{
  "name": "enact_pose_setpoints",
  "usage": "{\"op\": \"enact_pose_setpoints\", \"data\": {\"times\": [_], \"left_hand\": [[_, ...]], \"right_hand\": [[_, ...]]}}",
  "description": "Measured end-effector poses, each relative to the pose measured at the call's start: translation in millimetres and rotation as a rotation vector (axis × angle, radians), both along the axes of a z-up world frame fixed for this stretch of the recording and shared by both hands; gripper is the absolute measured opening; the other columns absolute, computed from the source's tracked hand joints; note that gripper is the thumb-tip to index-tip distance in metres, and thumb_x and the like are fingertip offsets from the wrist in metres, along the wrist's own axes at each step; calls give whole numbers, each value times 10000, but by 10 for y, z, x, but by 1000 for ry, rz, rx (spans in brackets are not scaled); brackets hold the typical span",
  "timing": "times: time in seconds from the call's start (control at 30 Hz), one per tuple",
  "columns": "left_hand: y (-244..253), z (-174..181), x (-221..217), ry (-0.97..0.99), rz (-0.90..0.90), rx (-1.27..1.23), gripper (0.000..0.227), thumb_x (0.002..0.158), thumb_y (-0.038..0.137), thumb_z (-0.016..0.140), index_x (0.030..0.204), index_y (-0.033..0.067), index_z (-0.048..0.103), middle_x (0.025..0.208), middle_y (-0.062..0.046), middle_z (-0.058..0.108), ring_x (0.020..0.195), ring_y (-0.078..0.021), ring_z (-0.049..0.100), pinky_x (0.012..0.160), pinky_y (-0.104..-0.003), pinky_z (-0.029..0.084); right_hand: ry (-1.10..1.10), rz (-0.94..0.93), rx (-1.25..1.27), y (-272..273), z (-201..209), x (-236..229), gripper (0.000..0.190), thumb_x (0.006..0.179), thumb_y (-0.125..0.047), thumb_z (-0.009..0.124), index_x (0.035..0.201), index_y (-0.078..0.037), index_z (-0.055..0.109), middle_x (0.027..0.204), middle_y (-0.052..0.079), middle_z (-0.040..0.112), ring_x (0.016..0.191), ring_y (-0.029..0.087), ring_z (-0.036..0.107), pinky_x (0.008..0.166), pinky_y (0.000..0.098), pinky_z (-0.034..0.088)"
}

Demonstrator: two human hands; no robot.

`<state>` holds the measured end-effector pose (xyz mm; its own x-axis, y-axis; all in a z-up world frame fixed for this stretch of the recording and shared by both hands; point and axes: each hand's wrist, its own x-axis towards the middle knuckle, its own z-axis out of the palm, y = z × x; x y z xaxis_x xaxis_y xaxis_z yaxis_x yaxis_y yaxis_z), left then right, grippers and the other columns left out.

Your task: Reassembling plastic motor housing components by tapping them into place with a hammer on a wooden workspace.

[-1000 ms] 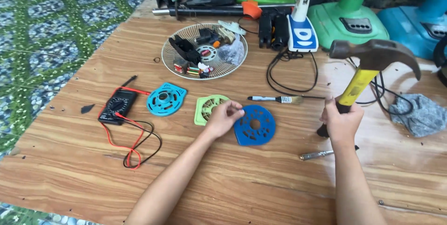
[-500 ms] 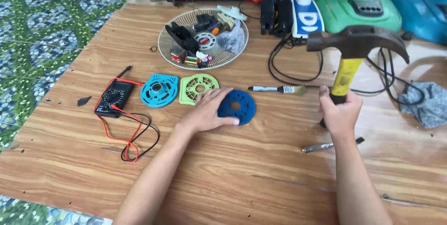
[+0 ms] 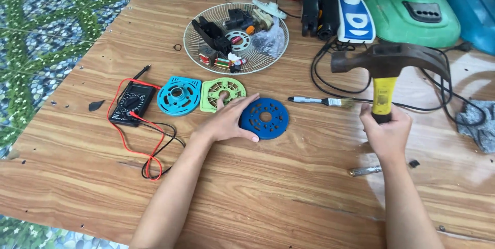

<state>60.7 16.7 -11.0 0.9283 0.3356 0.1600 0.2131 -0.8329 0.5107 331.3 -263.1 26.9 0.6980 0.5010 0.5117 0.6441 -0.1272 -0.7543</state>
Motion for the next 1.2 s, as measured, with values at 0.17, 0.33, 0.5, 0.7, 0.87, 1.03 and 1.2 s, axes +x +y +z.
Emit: {"op": "enact_pose_setpoints", "data": {"times": [0.17, 0.33, 0.5, 0.7, 0.87, 1.03, 1.2], "left_hand": [[125, -21, -116, -30, 19, -64, 1261, 484, 579, 906, 1552, 158, 384, 1561, -68, 494, 1446, -231, 436, 1199, -561, 50], [132, -8, -126, -19, 30, -110, 1299, 453, 612, 894, 1556, 168, 373, 1564, -7, 505, 1457, -210, 429, 1200, -540, 44], [147, -18, -139, -36, 23, -139, 1355, 426, 576, 916, 1567, 139, 330, 1521, -10, 560, 1444, -206, 455, 1209, -552, 27], [138, 13, -143, -6, 42, -142, 1358, 418, 576, 915, 1564, 129, 340, 1534, -27, 543, 1459, -216, 431, 1222, -546, 15], [121, -22, -154, -37, 34, -143, 1322, 412, 582, 913, 1541, 130, 393, 1530, -55, 544, 1433, -247, 465, 1199, -547, 33], [123, -12, -150, -43, 34, -137, 1280, 432, 575, 921, 1531, 163, 412, 1519, -41, 550, 1416, -239, 480, 1203, -551, 50], [123, -10, -145, -28, 40, -136, 1298, 431, 585, 918, 1540, 161, 395, 1545, -11, 527, 1439, -211, 457, 1200, -543, 51]], "right_hand": [[-171, 12, -103, 112, 134, -178, 180, 949, -40, 753, 844, 58, 645, 626, 49, 506, 537, 142, 364, 524, 282, 318], [-218, 33, -219, 245, 51, -243, 166, 848, -61, 796, 815, 48, 675, 566, 56, 522, 474, 151, 359, 487, 295, 319], [-384, -21, -541, 384, -56, -251, 222, 806, -169, 835, 973, -40, 766, 631, 58, 703, 448, 171, 572, 473, 306, 421], [-424, -96, -1144, 385, -257, -96, 404, 905, -541, 692, 1196, -261, 703, 632, -29, 726, 562, 148, 672, 675, 311, 556], [-458, -118, -975, 312, -245, -107, 256, 900, -411, 764, 1058, -209, 759, 568, -47, 687, 461, 134, 598, 540, 282, 482], [-470, -91, -1036, 323, -259, -123, 330, 884, -474, 737, 1083, -212, 729, 600, -1, 702, 492, 173, 620, 578, 324, 514], [-447, -76, -1110, 430, -302, -179, 337, 902, -540, 709, 1067, -247, 736, 553, -53, 656, 470, 120, 583, 556, 279, 504]]}}
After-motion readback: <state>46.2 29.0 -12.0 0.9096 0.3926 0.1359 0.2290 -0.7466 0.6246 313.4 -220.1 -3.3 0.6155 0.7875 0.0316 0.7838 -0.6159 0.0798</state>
